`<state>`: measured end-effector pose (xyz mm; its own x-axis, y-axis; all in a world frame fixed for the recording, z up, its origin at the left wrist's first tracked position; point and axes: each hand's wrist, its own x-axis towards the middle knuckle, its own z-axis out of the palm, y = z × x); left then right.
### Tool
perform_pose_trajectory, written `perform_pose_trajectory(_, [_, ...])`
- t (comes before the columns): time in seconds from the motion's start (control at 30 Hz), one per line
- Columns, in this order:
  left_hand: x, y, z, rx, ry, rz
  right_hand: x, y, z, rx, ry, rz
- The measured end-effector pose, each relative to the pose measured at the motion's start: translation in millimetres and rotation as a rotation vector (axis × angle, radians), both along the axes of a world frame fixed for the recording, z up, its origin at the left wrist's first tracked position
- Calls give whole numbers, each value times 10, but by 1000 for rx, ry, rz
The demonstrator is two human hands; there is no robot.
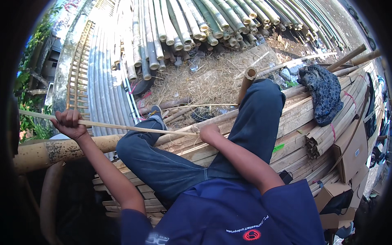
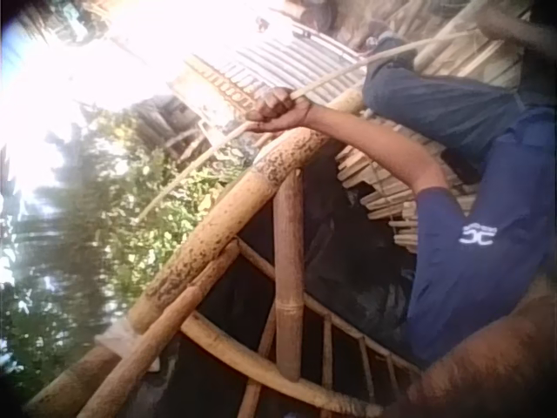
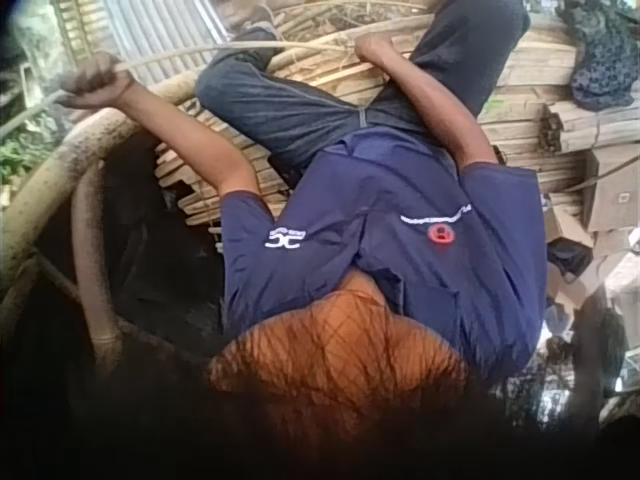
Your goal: Scraping or peeling a thin strip of bamboo using a utility knife while sitting on a bamboo platform.
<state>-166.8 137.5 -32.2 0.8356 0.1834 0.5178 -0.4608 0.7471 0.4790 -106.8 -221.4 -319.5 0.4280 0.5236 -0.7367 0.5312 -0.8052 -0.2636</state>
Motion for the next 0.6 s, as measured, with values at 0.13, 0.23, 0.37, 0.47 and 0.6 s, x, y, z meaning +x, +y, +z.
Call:
perform_pose_trajectory(0.13, [-2, -5, 20, 3, -21, -3, 10, 43, 22, -15, -60, 78])
perform_pose_trajectory(0.23, [-66, 28, -29, -11, -12, 4, -32, 1, -61, -138, 0, -39])
perform_pose_trajectory(0.37, [-126, 55, -40, -39, -6, 1, -25, 29, -31, 25, -67, 67])
perform_pose_trajectory(0.47, [-120, 23, -46, -29, -2, 30, -93, 26, -278, -32, -33, 37])
perform_pose_trajectory(0.6, [-130, 35, -46, 8, 12, 63, -252, 111, -449, -100, -56, 67])
